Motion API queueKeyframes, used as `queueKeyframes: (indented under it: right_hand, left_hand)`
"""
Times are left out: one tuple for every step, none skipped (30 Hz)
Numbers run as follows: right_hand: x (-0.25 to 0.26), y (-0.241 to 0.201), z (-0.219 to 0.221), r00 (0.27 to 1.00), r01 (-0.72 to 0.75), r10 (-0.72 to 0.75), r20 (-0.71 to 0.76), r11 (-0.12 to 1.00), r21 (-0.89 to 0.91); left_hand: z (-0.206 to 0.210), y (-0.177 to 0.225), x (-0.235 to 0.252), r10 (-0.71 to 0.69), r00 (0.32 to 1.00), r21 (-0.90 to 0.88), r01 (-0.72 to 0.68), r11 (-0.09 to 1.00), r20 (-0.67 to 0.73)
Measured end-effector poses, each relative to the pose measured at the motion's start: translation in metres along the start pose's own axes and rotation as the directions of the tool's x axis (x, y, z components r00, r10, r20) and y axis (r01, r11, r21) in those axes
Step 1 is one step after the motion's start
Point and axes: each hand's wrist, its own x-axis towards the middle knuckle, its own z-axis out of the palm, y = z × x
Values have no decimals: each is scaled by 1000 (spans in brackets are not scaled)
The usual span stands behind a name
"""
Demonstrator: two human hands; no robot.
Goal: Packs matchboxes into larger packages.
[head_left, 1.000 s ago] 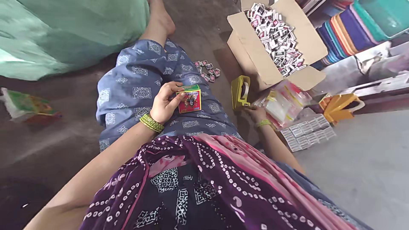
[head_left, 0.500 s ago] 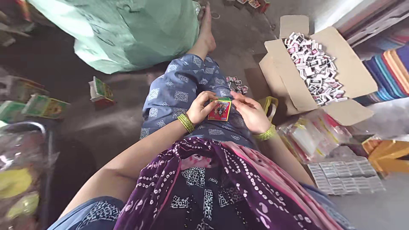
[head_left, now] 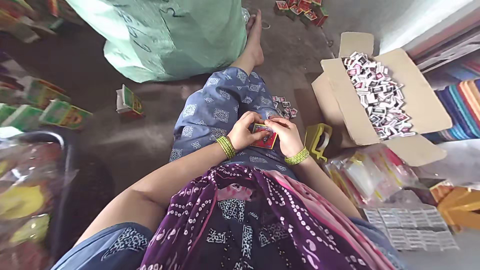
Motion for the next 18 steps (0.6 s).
queueKeyframes:
  right_hand:
    - [1,1,1,1000,-3,3,-11,1000,4]
    - [2,1,2,1000,-11,11,-16,1000,4]
    - [3,1,2,1000,-27,27,-16,1000,-4]
    - [4,0,1,999,-53,53,-11,998,-27]
    - [7,0,0,996,-82,81,-26,996,-47]
    - [9,-1,0,994,-103,101,-44,992,-69]
    - [12,-2,-1,992,-116,111,-58,989,-95]
    - [15,-2,-3,993,-108,101,-66,986,-124]
    - [18,-2,-5,995,-82,73,-60,985,-153]
    - [20,0,-8,999,-40,35,-32,983,-180]
    - [20,2,-13,999,8,0,40,979,-201]
    - [18,1,-18,987,55,-19,160,974,-219]
    - [17,-1,-23,955,113,-28,296,955,-273]
    - [18,-3,-29,914,198,-41,404,913,-357]
    - [19,-3,-33,887,282,-67,458,862,-420]
    - [20,1,-36,887,315,-102,450,846,-430]
    - [20,5,-39,912,281,-117,393,876,-391]
    - [22,7,-42,948,197,-98,303,928,-316]
  left_hand:
    - [0,1,0,-13,1000,-4,13,1000,1]
    - [-1,2,0,-31,1000,-12,31,999,2]
    - [-1,2,-1,-50,999,-20,50,999,10]
    - [-1,2,-2,-64,998,-29,65,997,25]
    - [-1,4,-3,-74,996,-43,76,996,43]
    - [0,5,-4,-82,995,-59,85,995,59]
    - [0,6,-4,-92,993,-76,98,992,73]
    - [0,6,-4,-108,991,-91,116,989,85]
    - [0,6,-4,-117,989,-102,126,987,90]
    - [-1,5,-4,-119,989,-110,128,986,92]
    - [-1,5,-5,-118,989,-120,129,984,94]
    - [-2,5,-6,-120,988,-136,132,982,96]
    - [-4,6,-5,-118,988,-151,131,980,95]
    - [-7,7,-3,-116,989,-166,131,977,93]
    - [-10,8,-1,-122,988,-190,138,972,95]
    - [-11,10,-1,-134,986,-223,154,962,100]
    - [-12,11,0,-156,983,-257,176,950,96]
    - [-12,11,0,-181,980,-287,197,937,81]
